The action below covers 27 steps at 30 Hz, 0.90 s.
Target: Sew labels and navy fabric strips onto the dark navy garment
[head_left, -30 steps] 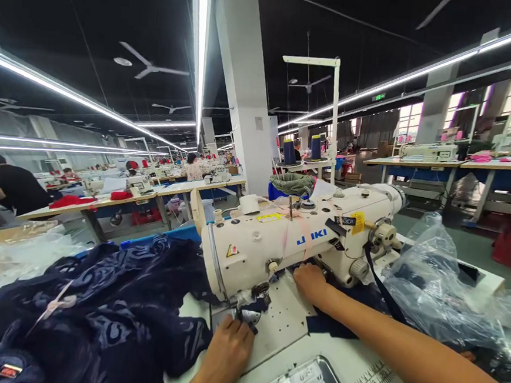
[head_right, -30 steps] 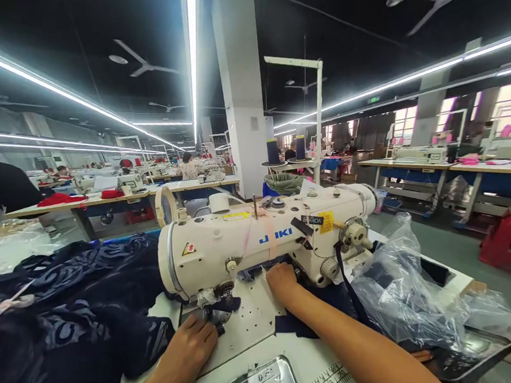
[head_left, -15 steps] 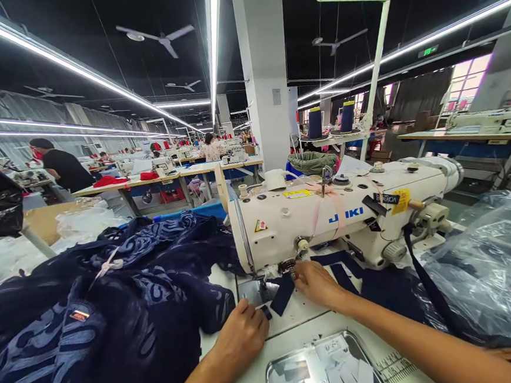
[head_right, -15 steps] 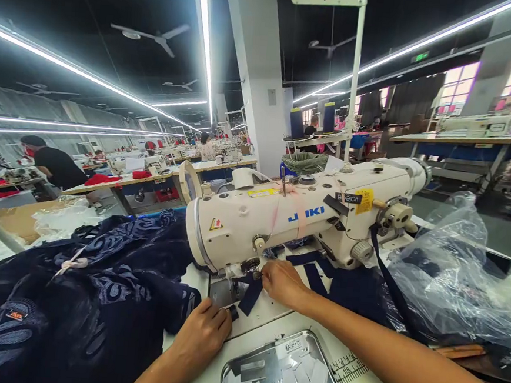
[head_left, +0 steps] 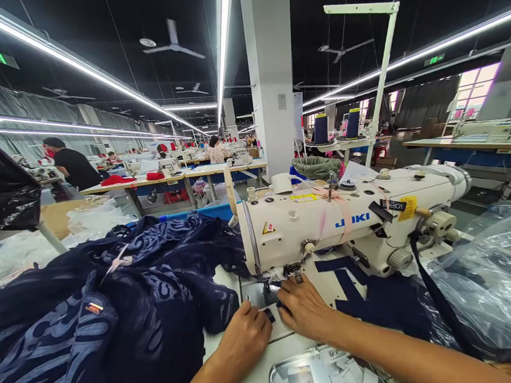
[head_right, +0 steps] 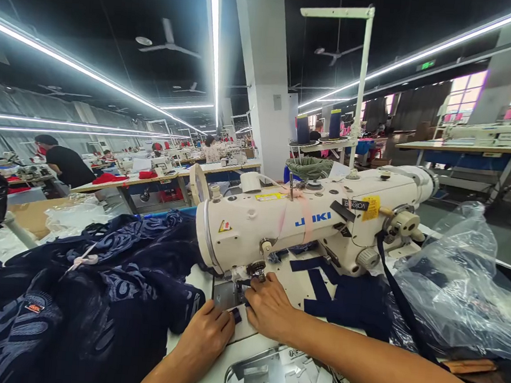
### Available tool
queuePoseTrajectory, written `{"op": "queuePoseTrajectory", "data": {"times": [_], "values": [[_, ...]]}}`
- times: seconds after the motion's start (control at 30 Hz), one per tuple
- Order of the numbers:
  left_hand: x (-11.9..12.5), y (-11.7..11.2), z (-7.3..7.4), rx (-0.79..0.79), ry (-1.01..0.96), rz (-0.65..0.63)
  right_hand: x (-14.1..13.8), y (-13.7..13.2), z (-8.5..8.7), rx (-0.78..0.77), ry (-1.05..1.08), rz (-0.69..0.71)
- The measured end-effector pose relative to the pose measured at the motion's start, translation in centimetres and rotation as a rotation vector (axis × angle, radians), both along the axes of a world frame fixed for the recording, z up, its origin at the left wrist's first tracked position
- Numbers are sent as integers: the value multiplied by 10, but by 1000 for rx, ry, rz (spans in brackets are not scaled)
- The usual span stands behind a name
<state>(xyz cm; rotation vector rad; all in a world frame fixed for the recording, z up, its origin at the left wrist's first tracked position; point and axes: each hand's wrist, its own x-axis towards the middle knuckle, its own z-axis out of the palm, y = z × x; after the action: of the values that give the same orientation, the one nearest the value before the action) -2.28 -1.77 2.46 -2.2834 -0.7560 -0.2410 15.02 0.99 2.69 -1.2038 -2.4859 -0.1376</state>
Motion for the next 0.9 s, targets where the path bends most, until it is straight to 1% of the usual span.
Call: {"op": "queuePoseTrajectory", "data": {"times": [0.23, 0.3, 0.37, 0.43, 0.5, 0.57, 0.6, 0.67, 0.77, 0.83, 0.9], "values": [[-1, -1, -1, -2, -40, -7, 7, 1, 5, 18, -61, 58], [-1, -1, -2, -8, -44, 4, 12, 1, 7, -2, -76, 102], [-2, 0, -3, -3, -42, 6, 18, 2, 9, -8, -112, 181], [-2, 2, -4, 15, -42, -11, 24, 5, 9, 33, -186, 273], [-3, 4, -6, 39, -50, -35, 28, 9, 9, 106, -274, 345], [-3, 6, -7, 59, -66, -42, 30, 13, 8, 151, -314, 374], [-3, 7, -7, 66, -74, -41, 31, 15, 7, 152, -294, 365], [-2, 7, -7, 75, -90, -39, 34, 17, 8, 119, -165, 313], [-3, 7, -6, 99, -109, -49, 43, 19, 12, -10, 213, 199], [-4, 7, -6, 135, -127, -62, 50, 18, 16, -175, 478, 142], [-5, 10, -8, 178, -157, -92, 57, 15, 20, -394, 664, 112]]}}
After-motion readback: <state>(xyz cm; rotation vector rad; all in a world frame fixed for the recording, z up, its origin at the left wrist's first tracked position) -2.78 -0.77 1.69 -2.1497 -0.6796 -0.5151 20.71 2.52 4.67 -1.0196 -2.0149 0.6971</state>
